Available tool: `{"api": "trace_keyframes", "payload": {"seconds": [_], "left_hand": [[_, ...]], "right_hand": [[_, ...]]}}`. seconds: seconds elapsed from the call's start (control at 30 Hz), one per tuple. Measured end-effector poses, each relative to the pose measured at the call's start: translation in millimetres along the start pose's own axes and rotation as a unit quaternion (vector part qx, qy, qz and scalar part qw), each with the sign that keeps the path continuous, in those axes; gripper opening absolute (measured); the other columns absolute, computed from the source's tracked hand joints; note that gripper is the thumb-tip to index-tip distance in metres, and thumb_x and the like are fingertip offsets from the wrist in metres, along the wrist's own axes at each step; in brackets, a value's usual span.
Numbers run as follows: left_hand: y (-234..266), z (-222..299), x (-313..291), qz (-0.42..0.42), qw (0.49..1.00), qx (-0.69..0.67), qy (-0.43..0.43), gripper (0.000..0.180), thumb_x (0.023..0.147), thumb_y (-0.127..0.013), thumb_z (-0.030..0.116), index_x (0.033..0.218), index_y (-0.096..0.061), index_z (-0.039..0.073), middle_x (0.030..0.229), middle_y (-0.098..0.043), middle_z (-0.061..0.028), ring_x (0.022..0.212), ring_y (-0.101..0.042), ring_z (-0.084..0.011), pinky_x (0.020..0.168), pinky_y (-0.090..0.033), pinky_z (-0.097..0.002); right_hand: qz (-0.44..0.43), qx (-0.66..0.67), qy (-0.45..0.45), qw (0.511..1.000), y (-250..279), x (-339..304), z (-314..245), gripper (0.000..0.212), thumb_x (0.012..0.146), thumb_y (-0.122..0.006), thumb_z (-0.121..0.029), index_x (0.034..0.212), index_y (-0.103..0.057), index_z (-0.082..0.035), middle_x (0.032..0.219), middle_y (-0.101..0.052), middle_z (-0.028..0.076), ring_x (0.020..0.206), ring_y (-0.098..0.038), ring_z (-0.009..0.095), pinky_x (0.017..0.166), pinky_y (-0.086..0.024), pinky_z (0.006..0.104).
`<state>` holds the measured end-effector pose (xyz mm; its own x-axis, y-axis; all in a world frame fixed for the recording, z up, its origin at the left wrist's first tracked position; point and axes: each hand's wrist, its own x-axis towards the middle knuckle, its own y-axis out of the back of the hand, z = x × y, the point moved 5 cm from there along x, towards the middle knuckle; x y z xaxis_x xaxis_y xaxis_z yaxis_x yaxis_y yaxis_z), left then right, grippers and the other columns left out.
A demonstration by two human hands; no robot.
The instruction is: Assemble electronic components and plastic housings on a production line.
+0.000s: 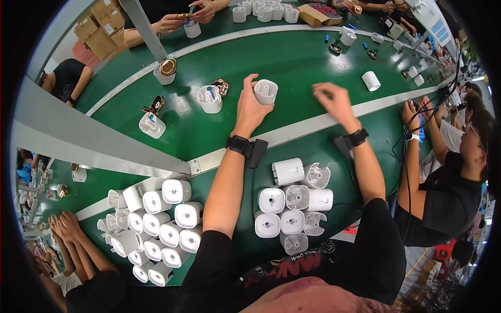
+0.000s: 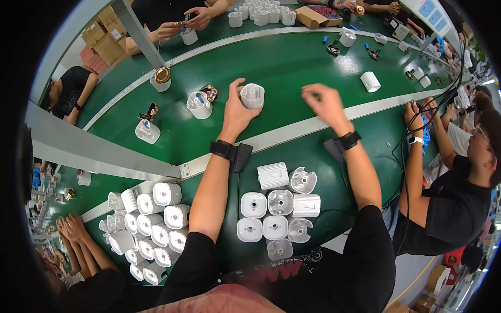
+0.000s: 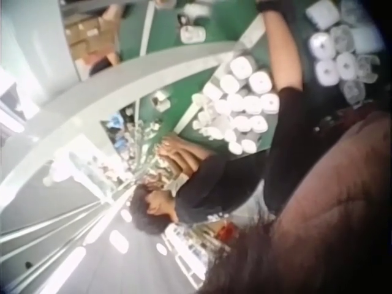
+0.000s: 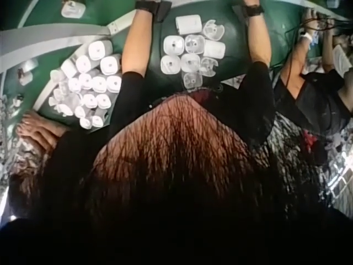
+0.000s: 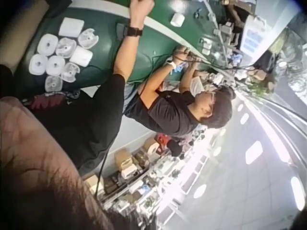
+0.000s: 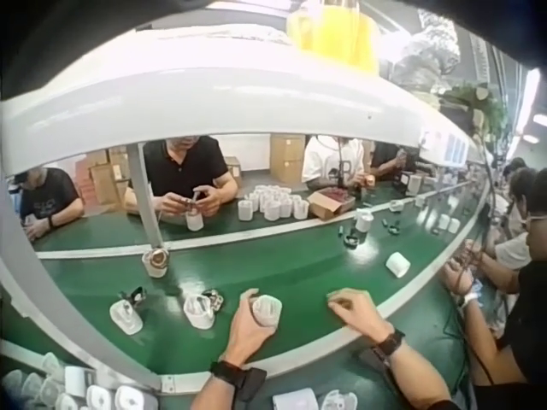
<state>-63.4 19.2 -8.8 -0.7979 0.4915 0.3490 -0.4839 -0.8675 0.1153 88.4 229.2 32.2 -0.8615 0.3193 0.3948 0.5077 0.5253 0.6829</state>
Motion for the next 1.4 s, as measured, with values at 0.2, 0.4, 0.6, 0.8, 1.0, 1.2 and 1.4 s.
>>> {"api": "trace_keyframes", "payload": {"seconds": [0.2, 0.4, 0.6, 0.8, 1.0, 1.2, 1.4], "left_hand": [[2.0, -17.8, 4.8, -0.058, 0.997, 0.047, -0.029, 0.066, 0.064, -0.072, 0.001, 0.125, -0.051, 0.01, 0.112, -0.066, -0.0152, 0.104, -0.064, -0.0362, 0.089, -0.051, -0.0394], [1.3, -12.0, 3.9, -0.05, 0.997, 0.054, -0.005, 0.066, 0.064, -0.071, 0.0, 0.126, -0.051, 0.01, 0.113, -0.067, -0.0149, 0.107, -0.064, -0.0357, 0.091, -0.051, -0.0384], [-4.0, -13.1, -0.8, -0.075, 0.996, 0.037, 0.005, 0.065, 0.064, -0.07, 0.001, 0.126, -0.052, 0.01, 0.113, -0.067, -0.0145, 0.107, -0.064, -0.036, 0.091, -0.051, -0.0391], [-3.7, -11.2, -0.4, -0.069, 0.997, 0.044, 0.009, 0.064, 0.065, -0.071, 0.004, 0.126, -0.052, 0.011, 0.114, -0.067, -0.014, 0.107, -0.063, -0.0362, 0.091, -0.051, -0.0396], [-3.8, -10.1, -2.0, -0.053, 0.996, 0.068, 0.015, 0.063, 0.065, -0.072, 0.006, 0.125, -0.053, 0.012, 0.115, -0.066, -0.0131, 0.108, -0.063, -0.0358, 0.091, -0.051, -0.0401], [4.8, -15.5, -2.5, -0.041, 0.997, 0.066, 0.017, 0.062, 0.065, -0.073, 0.009, 0.124, -0.053, 0.013, 0.116, -0.066, -0.0124, 0.108, -0.063, -0.0351, 0.091, -0.051, -0.0405], [3.9, -11.6, -0.8, -0.035, 0.996, 0.082, 0.025, 0.064, 0.067, -0.075, 0.013, 0.126, -0.053, 0.011, 0.114, -0.066, -0.0125, 0.105, -0.065, -0.0306, 0.091, -0.051, -0.0372]], "right_hand": [[0.256, -0.153, -0.188, 0.936, 104.6, -47.0, 145.4, 0.028, 0.087, -0.069, -0.018, 0.113, -0.067, -0.006, 0.122, -0.065, 0.013, 0.101, -0.066, 0.024, 0.084, -0.053, 0.0357], [0.286, -0.118, -0.253, 0.917, 117.6, -64.6, 178.7, 0.062, 0.085, -0.072, -0.024, 0.142, -0.048, -0.017, 0.149, -0.04, 0.019, 0.116, -0.058, 0.026, 0.098, -0.046, 0.0391], [0.212, -0.196, -0.234, 0.928, 99.5, -45.9, 170.8, 0.062, 0.085, -0.072, -0.025, 0.142, -0.047, -0.028, 0.153, -0.032, 0.02, 0.114, -0.059, 0.029, 0.098, -0.046, 0.0406], [0.181, -0.296, -0.141, 0.927, 104.3, -41.1, 186.7, 0.058, 0.085, -0.072, -0.021, 0.138, -0.052, -0.027, 0.145, -0.037, 0.025, 0.111, -0.057, 0.029, 0.097, -0.047, 0.0389], [0.16, -0.216, -0.211, 0.94, 105.5, -44.0, 182.8, 0.051, 0.086, -0.071, -0.027, 0.135, -0.054, -0.028, 0.136, -0.041, 0.026, 0.125, -0.046, 0.038, 0.103, -0.042, 0.0434], [0.284, -0.169, -0.2, 0.923, 83.9, -49.5, 115.4, 0.052, 0.093, -0.064, -0.028, 0.139, -0.045, -0.017, 0.124, -0.046, 0.024, 0.117, -0.048, 0.039, 0.101, -0.039, 0.0434], [0.273, -0.09, -0.148, 0.947, 63.4, -56.5, 102.2, 0.051, 0.098, -0.057, -0.03, 0.14, -0.039, -0.009, 0.126, -0.047, 0.026, 0.119, -0.048, 0.039, 0.102, -0.038, 0.0435]]}}
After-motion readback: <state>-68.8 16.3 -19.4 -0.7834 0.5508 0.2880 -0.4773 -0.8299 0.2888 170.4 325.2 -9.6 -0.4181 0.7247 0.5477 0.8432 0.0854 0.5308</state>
